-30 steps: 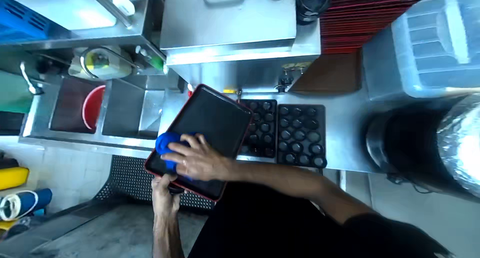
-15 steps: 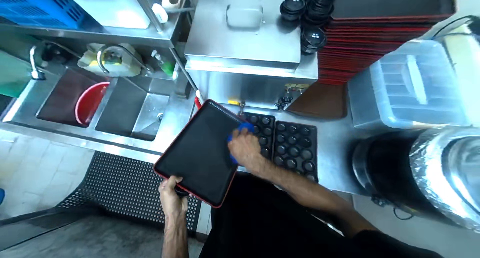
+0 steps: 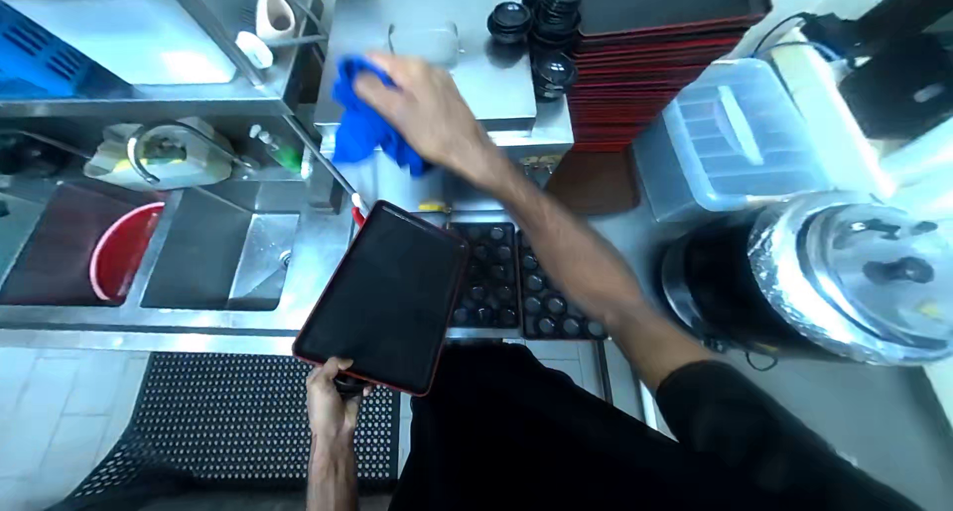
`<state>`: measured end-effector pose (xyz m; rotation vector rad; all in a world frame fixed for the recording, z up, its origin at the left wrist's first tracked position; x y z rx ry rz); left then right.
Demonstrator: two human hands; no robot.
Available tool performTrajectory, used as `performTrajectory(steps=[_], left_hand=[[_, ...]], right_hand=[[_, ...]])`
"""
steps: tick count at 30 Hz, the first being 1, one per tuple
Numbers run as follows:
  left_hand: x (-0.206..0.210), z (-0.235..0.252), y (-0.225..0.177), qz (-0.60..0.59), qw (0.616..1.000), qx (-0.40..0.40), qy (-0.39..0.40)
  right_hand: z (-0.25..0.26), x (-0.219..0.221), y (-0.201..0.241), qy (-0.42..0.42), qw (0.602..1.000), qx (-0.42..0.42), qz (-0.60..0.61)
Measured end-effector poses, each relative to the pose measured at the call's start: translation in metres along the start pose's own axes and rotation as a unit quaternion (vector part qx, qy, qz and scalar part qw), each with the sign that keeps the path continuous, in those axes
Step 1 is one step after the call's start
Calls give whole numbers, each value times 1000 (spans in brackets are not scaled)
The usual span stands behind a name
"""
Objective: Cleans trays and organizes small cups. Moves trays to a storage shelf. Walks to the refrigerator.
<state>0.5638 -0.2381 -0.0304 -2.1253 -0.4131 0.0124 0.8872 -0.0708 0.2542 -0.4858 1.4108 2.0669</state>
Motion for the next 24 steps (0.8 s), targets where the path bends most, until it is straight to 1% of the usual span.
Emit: performTrajectory(steps=[1,3,4,6,7,8,9,11,12,13,14,15,16,17,19,21,23,24], left_hand=[[5,-2,4,-7,1000,-10,9],[14,-5,18,-28,999,-39,25],[17,-6,25,-41,997,-54,31],[25,-5,37,-73,993,-77,45],[27,-5,44,-92,991,-89,48],[30,-4,51,-110,988,-97,49],[33,-4,57,-125,986,-101,47],[38,-1,69,-138,984,-109,41],[42,2,76,-136,983,-115,42],[47,5,83,-131,983,-120,46],[53,7,90,-121,983,-126,54],[58,8,99,-104,983,-135,65],[64,11,108,-85,983,-146,78],[70,16,119,-66,981,-158,93],[78,27,144,-19,973,-190,130],[83,39,169,43,962,-208,171],[86,46,186,104,948,-220,206],[86,49,192,125,942,-227,211]], right_hand=[[20,-3,-17,20,1000,10,-22],[39,-3,-59,75,993,72,-58],[35,-3,-80,79,988,110,-76],[2,-5,-105,45,987,139,-74],[-30,-2,-115,20,986,154,-57],[-71,5,-128,-4,981,192,-40],[-117,15,-143,-29,970,241,-24],[-221,46,-169,-51,930,364,17],[-272,68,-178,-43,900,427,72],[-312,92,-188,-19,859,487,153],[-342,115,-191,8,812,529,246],[-363,132,-190,33,780,543,308],[-375,143,-191,53,776,536,327],[-381,150,-196,63,794,520,309],[-392,154,-219,38,832,501,235],[-402,154,-246,25,859,483,170],[-412,151,-266,14,874,467,130],[-417,149,-274,10,877,466,116]])
Point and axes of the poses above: each hand's wrist, its own z-axis towards the middle knuckle, its own x-axis out of the palm, y = z × x, the point moved 7 cm from there along z, towards the middle knuckle, and after that the axes turned 2 degrees about -y, right-handed, at the moved point
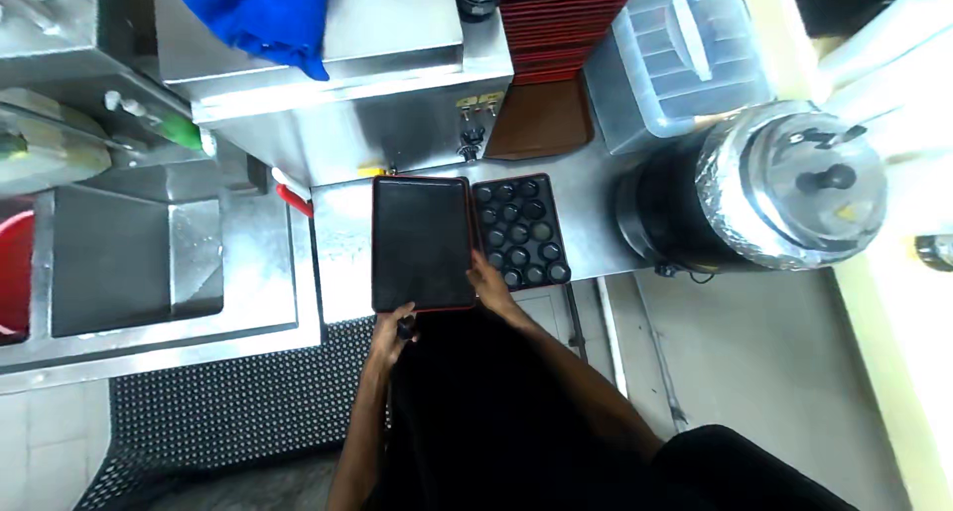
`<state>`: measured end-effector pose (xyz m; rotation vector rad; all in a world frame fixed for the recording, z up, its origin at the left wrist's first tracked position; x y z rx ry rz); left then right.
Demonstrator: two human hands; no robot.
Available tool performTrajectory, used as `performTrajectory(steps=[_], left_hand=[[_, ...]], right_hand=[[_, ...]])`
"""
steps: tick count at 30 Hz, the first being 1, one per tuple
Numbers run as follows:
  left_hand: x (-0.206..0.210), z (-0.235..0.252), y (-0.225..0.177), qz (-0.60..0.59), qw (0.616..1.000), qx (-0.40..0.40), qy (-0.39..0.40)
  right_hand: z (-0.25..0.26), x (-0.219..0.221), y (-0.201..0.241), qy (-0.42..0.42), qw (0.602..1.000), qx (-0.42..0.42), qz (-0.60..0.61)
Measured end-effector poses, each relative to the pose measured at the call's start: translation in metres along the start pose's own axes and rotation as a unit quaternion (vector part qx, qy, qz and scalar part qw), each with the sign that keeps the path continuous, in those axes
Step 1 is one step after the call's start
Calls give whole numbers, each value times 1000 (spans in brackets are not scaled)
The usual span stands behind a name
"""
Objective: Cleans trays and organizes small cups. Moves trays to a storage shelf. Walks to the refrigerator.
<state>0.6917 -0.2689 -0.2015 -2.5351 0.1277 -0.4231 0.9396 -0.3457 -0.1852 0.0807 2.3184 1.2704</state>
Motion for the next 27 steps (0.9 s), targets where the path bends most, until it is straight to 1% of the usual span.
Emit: performTrajectory(steps=[2,5,8,11,13,17,21,23,25,27], left_hand=[[-8,10,6,18,1000,-21,-13],[-25,17,8,35,999,-12,-26],[-31,22,15,92,995,-15,-22],[-24,28,15,187,982,-5,-17],[-21,30,13,211,977,0,-24],[-22,35,9,218,975,14,-35],[-25,40,5,213,975,17,-53],[-24,38,-4,180,979,54,-75],[-18,32,-17,128,985,89,-80],[-6,25,-30,70,993,91,-42]], right_hand=[[2,-12,-17,-23,999,0,-23],[6,-34,-43,-53,997,-5,-59],[10,-40,-69,-51,996,0,-72],[18,-39,-77,-47,994,11,-94],[24,-37,-77,-45,993,19,-111],[30,-32,-72,-41,989,39,-136],[29,-31,-71,-72,987,36,-136],[29,-33,-68,-104,986,29,-124],[25,-37,-59,-138,983,22,-116],[16,-39,-34,-156,982,-3,-108]])
Point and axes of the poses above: each hand's wrist, its own z-axis towards the middle knuckle, its own x-axis out of the palm, y = z × x, the point moved 7 cm from there along z, towards the middle knuckle, and after that the axes turned 2 degrees about -y, right-handed, at the moved point
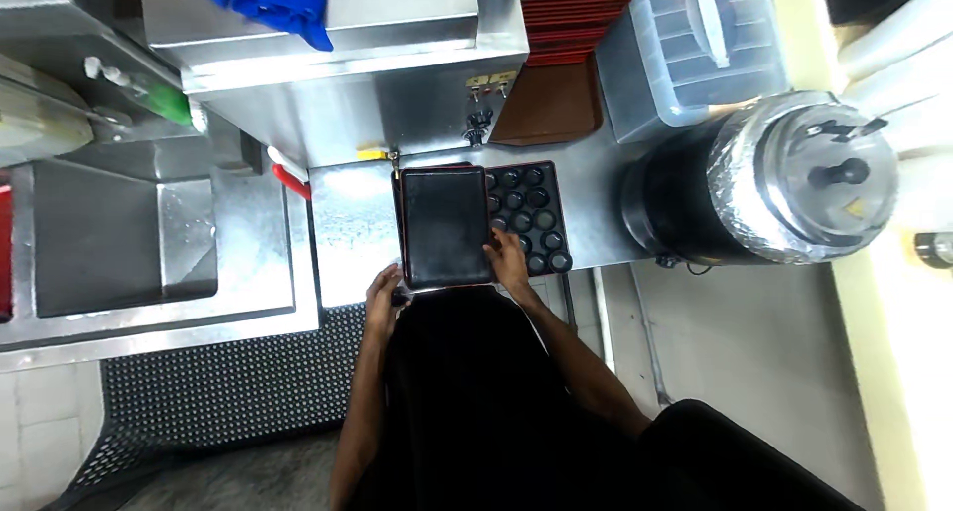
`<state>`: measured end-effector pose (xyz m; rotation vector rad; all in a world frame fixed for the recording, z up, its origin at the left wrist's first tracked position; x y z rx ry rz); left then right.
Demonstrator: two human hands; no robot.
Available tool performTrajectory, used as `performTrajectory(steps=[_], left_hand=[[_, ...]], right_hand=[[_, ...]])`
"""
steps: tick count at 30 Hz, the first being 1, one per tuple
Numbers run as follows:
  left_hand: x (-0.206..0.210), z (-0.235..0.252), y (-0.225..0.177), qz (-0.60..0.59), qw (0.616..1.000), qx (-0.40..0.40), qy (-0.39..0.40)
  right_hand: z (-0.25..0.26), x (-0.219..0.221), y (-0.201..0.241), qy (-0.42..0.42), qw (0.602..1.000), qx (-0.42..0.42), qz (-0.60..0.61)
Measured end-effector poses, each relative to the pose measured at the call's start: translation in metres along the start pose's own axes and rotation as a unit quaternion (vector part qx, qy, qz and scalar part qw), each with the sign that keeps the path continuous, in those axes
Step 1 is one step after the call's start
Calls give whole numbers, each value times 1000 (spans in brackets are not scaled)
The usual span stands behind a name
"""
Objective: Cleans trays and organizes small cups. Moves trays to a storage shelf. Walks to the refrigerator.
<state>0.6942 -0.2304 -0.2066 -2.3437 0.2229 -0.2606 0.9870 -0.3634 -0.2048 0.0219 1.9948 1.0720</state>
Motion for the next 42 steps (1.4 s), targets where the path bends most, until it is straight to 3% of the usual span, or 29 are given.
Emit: performTrajectory(steps=[2,6,8,11,13,16,19,22,26,28,30,33,35,37,39,42], left_hand=[[18,-6,-11,-46,996,-13,81],[67,-17,-26,-57,959,-12,276],[80,-21,-36,-50,951,-14,306],[84,-20,-46,-48,946,-16,319],[83,-22,-44,-60,942,-14,329],[73,-14,-38,-83,955,-18,284],[49,4,-31,-143,976,-38,161],[30,17,-26,-202,976,-25,78],[19,26,-47,-253,967,40,3],[13,36,-65,-271,957,101,-20],[17,46,-79,-268,952,146,-19],[52,50,-86,-181,965,186,43],[79,50,-88,-77,967,226,87],[90,50,-91,20,958,274,77],[84,55,-88,141,940,310,-8],[66,71,-70,399,872,263,-105]], right_hand=[[-11,-2,40,32,997,-66,32],[-39,20,121,207,948,-217,108],[-42,35,137,279,917,-255,126],[-27,42,146,306,893,-306,121],[-15,44,149,326,889,-295,127],[14,49,148,344,909,-200,128],[77,57,126,223,963,-37,144],[134,74,104,111,978,76,158],[151,96,101,72,957,115,258],[131,91,113,77,950,97,287],[90,85,131,138,945,62,289],[37,93,149,302,911,14,281],[33,88,151,311,902,11,299],[53,73,135,225,924,34,306],[82,56,110,106,953,45,280],[123,41,82,-21,983,43,179]])
Point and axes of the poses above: each hand's wrist, its own z-axis towards the middle knuckle, its own x-axis out of the palm, y = z × x, the point moved 7 cm from there along z, towards the middle knuckle, and after that the axes turned 2 degrees about -y, right-handed, at the moved point
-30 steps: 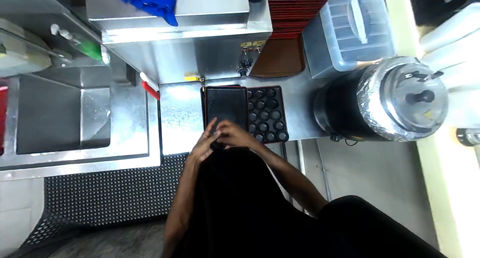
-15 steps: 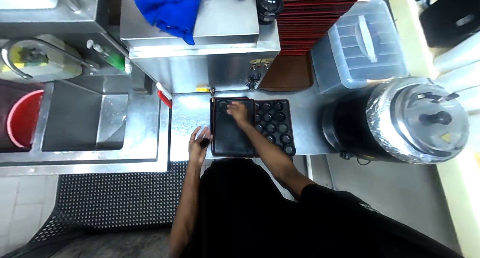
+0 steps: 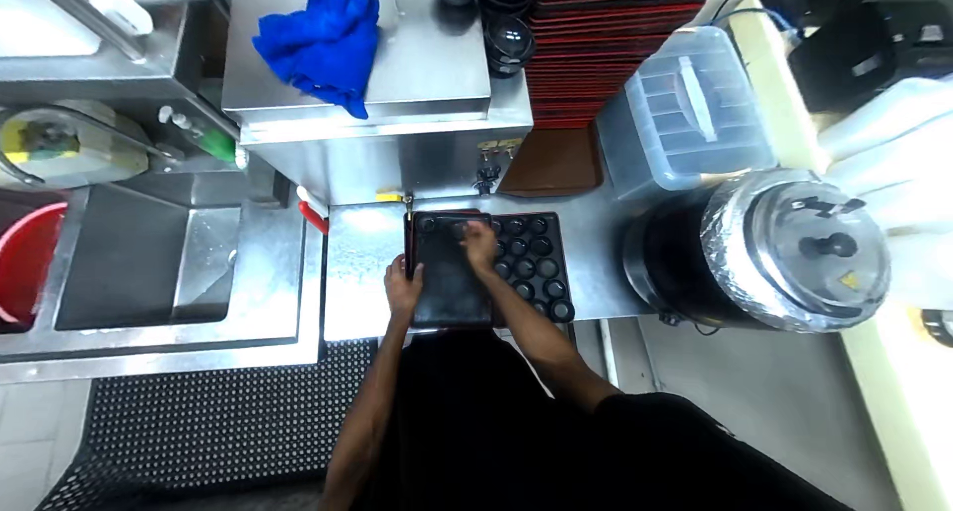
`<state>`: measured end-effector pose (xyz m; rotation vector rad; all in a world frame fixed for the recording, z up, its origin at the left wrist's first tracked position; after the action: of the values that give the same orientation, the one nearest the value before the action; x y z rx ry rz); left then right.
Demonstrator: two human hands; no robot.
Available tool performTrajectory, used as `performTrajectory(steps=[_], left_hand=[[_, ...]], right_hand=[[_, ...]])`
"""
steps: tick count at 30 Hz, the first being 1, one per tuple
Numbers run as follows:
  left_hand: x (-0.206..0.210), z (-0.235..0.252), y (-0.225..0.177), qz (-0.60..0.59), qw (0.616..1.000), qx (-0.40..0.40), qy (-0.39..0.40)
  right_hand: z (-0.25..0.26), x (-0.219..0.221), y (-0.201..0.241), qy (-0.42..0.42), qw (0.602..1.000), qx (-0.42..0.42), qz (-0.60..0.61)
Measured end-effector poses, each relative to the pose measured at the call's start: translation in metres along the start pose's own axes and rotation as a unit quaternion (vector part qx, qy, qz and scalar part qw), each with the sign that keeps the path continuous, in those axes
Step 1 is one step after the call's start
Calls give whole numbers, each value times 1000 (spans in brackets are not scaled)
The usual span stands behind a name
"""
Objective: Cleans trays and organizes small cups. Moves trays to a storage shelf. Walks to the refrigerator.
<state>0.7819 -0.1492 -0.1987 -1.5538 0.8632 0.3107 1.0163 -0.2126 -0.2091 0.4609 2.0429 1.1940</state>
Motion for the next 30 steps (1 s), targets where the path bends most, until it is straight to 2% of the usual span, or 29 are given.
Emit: performTrajectory(steps=[2,3,9,13,15,17,20,22,23,26,28,30], left_hand=[[6,0,16,128,990,-24,54],[7,-1,22,153,986,-27,69],[4,-13,39,124,991,-27,51],[5,-14,48,126,988,-28,79],[2,-15,48,133,987,-26,87],[0,-19,50,123,988,-29,90],[-7,-34,57,46,996,-42,64],[-19,-50,64,-13,998,-52,43],[-25,-58,68,-32,997,-53,36],[-41,-83,81,-78,995,-63,28],[-47,-98,94,-112,990,-80,36],[-53,-112,106,-144,984,-98,40]], right_hand=[[23,1,-2,-35,996,-7,-79],[29,4,-2,-38,994,-7,-98],[23,18,1,36,999,13,13],[31,10,18,29,998,-11,-49],[26,0,60,53,991,-64,-105],[8,-17,126,68,976,-170,-120],[-33,-63,247,66,911,-392,-107],[-44,-98,319,32,868,-482,-118],[-31,-110,352,-3,848,-516,-123],[34,-128,427,-43,843,-505,-181],[83,-121,457,-27,854,-448,-263],[120,-102,474,8,846,-396,-358]])
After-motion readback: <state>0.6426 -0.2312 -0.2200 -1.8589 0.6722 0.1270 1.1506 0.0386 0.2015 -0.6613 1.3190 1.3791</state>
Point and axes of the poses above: each hand's wrist, its own z-axis towards the middle knuckle, its own x-axis out of the palm, y = z × x, the point moved 7 cm from there along z, towards the middle knuckle, and after that the axes turned 2 degrees about -y, right-handed, at the moved point
